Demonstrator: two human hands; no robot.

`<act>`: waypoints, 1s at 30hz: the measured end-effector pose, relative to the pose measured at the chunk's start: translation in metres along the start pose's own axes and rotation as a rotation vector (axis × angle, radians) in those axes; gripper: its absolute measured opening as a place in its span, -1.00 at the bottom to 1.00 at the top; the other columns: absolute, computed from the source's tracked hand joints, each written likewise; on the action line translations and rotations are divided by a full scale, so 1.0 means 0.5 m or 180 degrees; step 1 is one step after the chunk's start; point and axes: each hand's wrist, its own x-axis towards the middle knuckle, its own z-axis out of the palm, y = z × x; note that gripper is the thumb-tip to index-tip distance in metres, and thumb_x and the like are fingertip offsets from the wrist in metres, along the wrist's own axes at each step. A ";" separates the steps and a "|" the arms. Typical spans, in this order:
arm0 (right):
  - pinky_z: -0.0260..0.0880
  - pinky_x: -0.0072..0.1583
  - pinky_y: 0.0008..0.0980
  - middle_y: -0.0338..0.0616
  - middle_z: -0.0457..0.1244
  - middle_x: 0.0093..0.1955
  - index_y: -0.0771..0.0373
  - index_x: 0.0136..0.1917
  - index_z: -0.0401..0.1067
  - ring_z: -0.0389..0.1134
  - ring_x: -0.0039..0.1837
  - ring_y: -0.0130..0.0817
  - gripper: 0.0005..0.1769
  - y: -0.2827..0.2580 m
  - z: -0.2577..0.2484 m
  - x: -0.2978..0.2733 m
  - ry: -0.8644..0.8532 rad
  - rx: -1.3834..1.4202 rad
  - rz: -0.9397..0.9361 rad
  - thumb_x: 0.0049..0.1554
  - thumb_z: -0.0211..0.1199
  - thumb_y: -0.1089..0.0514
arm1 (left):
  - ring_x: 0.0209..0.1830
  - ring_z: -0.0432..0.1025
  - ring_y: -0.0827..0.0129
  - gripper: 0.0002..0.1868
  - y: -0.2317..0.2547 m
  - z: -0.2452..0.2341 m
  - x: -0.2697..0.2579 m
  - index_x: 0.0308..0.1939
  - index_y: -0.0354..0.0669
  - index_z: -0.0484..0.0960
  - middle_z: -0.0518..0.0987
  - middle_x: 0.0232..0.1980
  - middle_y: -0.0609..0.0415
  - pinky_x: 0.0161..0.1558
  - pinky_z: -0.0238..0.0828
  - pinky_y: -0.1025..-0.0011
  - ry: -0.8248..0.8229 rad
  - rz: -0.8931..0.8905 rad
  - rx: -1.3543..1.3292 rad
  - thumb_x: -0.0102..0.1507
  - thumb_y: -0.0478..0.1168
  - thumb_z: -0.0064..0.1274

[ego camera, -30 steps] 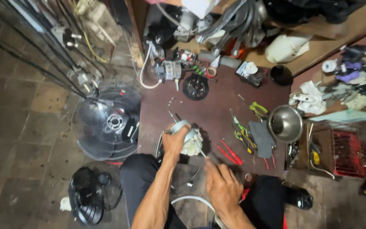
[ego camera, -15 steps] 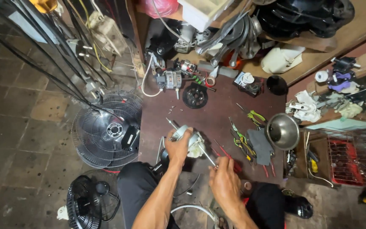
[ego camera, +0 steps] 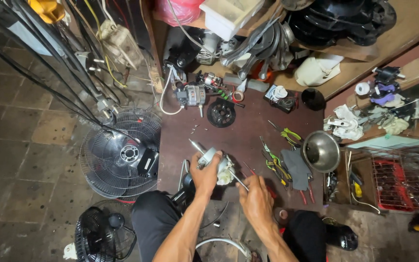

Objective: The person uses a screwdriver to remove screws from a white electrical component, then uses pliers to pull out wires and separate parts. The person continues to disassemble the component, removing small pieces and placing them on the table.

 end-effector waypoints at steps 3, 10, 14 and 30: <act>0.28 0.14 0.10 0.06 0.27 0.12 0.19 0.10 0.34 0.32 0.15 0.17 -0.65 -0.012 -0.022 0.003 -0.0707 0.0172 0.0042 0.27 -0.04 -0.09 | -0.23 0.42 0.41 -0.40 0.008 0.000 -0.007 0.03 -0.04 0.50 0.54 -0.11 0.12 -0.21 0.37 0.45 -0.0027 -0.0012 0.0163 -0.04 0.04 0.27; 0.20 0.41 -0.04 -0.09 0.45 -0.08 0.27 -0.03 0.55 0.47 -0.01 -0.22 -0.83 0.027 0.020 0.016 0.0042 0.0100 -0.0710 0.09 0.30 0.21 | -0.21 0.43 0.40 -0.42 0.000 0.004 -0.001 0.01 -0.05 0.50 0.56 -0.10 0.11 -0.17 0.37 0.46 0.0001 0.0104 0.0148 -0.03 0.01 0.29; 0.39 -0.10 -0.08 -0.08 0.38 -0.16 0.18 -0.10 0.37 0.38 -0.11 -0.08 -0.78 0.011 0.003 0.015 0.0133 -0.0054 -0.0526 0.07 0.37 0.10 | -0.24 0.44 0.39 -0.49 -0.004 0.002 0.005 -0.03 -0.05 0.53 0.58 -0.16 0.10 -0.19 0.39 0.45 -0.0001 0.0171 0.0139 0.00 -0.03 0.29; 0.49 -0.11 -0.10 -0.03 0.28 -0.06 0.20 -0.03 0.35 0.42 -0.16 -0.09 -0.72 0.014 -0.002 0.035 -0.0210 0.0113 -0.0376 0.11 0.37 0.06 | -0.34 0.43 0.38 -0.53 -0.011 0.006 0.013 -0.11 -0.04 0.49 0.57 -0.22 0.08 -0.27 0.37 0.43 0.0040 0.0129 -0.0036 -0.01 -0.03 0.31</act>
